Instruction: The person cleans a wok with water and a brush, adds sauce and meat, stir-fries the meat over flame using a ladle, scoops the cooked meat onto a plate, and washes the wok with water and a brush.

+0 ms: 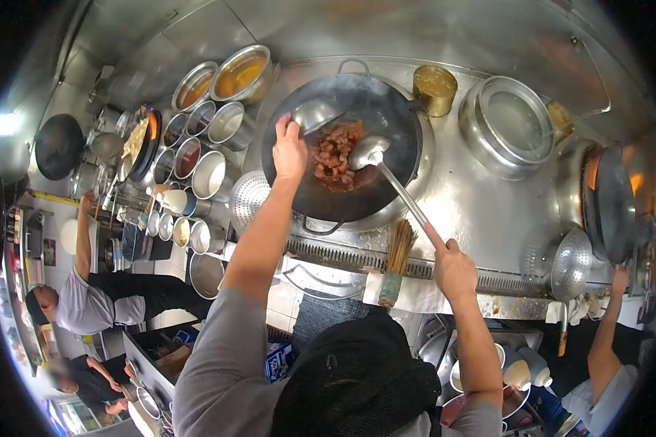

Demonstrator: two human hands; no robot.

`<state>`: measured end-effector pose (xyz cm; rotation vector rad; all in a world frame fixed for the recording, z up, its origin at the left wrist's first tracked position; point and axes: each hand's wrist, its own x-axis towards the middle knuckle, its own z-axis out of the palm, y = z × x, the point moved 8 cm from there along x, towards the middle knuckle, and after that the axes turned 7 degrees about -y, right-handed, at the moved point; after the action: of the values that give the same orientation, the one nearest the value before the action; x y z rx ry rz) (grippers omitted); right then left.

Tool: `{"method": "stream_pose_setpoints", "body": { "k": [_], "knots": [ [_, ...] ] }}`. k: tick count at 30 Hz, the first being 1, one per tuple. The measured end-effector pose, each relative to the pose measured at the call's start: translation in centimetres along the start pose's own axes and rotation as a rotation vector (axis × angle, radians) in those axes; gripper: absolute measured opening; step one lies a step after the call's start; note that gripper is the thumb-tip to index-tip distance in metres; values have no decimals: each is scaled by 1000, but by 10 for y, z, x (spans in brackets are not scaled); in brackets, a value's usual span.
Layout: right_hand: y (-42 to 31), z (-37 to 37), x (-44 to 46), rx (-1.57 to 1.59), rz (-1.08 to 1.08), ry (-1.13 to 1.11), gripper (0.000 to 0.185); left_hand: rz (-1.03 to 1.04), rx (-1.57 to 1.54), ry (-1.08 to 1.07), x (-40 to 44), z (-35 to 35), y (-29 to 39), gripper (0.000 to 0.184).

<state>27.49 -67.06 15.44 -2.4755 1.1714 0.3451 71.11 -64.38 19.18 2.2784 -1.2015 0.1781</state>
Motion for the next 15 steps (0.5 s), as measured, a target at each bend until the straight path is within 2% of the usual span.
{"method": "stream_pose_setpoints", "body": {
  "k": [3,6,7,9,10,13,14,15],
  "knots": [
    [5,-4,1,19,-22,50,72,31,-10,58,13,-26,17,23],
    [6,-18,-15,7,-3,90,71,125,-70,299,-4,-58,28,23],
    [0,-25,-16,-3,-18,91,71,250,6,269,-13,-49,33,22],
    [-12,-41,-25,3,-20,173,71,145,-42,85,-29,-25,20,22],
    [-18,-44,-25,-13,-41,174,71,-81,-142,26,-33,-26,-3,22],
    [-39,-54,-32,8,-158,250,72,-62,-148,338,-66,-44,-56,25],
    [-46,-52,-34,48,-159,248,72,-294,-251,201,-83,-37,-92,29],
    [-55,-50,-35,86,-170,244,71,-339,-237,235,-106,-45,-114,29]
  ]
}}
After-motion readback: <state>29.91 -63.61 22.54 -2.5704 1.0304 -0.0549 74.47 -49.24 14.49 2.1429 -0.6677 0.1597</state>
